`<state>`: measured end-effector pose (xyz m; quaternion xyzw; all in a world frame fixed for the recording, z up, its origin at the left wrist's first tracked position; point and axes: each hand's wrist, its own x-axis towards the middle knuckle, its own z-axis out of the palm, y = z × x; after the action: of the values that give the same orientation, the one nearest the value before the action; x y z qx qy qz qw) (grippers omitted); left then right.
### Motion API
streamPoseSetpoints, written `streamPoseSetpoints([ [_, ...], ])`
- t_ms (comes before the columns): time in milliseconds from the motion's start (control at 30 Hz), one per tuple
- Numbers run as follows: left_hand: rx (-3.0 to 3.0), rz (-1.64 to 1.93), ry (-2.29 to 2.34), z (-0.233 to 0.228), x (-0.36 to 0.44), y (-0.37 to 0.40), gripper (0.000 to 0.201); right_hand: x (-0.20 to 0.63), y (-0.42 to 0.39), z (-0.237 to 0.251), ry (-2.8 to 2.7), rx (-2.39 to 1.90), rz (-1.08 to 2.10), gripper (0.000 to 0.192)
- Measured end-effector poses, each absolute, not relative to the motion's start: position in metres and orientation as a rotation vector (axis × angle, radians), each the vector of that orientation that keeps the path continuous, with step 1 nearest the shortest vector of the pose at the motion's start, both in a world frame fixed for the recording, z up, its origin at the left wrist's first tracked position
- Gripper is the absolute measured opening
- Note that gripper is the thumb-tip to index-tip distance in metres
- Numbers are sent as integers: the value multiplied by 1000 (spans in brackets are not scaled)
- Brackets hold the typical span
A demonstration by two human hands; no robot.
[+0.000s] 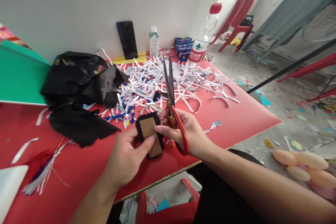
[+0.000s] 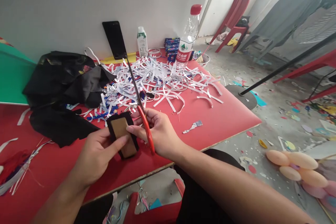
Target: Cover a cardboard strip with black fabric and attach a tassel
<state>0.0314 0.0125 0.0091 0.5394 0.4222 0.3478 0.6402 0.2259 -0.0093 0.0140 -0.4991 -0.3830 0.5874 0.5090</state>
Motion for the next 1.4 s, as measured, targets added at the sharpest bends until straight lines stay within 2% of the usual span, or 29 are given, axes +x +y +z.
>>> streamPoseSetpoints([
  [133, 929, 1156, 957, 16, 32, 16, 21, 230, -17, 16, -1080, -1175, 1554, 60],
  [233, 819, 1230, 892, 24, 31, 17, 18, 235, -23, 22, -1286, -1183, 1628, 61],
  [567, 744, 1251, 862, 31, 34, 12, 14, 230, -32, 38, -1411, -1226, 1873, 71],
  [933, 747, 1211, 825, 28, 34, 11, 14, 225, -33, 32, -1304, -1137, 1875, 65],
  [1133, 720, 1209, 815, 29, 34, 10, 12, 224, -34, 30, -1249, -1147, 1911, 50],
  [1400, 703, 1222, 776, 32, 33, 9, 12, 227, -34, 32, -1376, -1102, 1790, 62],
])
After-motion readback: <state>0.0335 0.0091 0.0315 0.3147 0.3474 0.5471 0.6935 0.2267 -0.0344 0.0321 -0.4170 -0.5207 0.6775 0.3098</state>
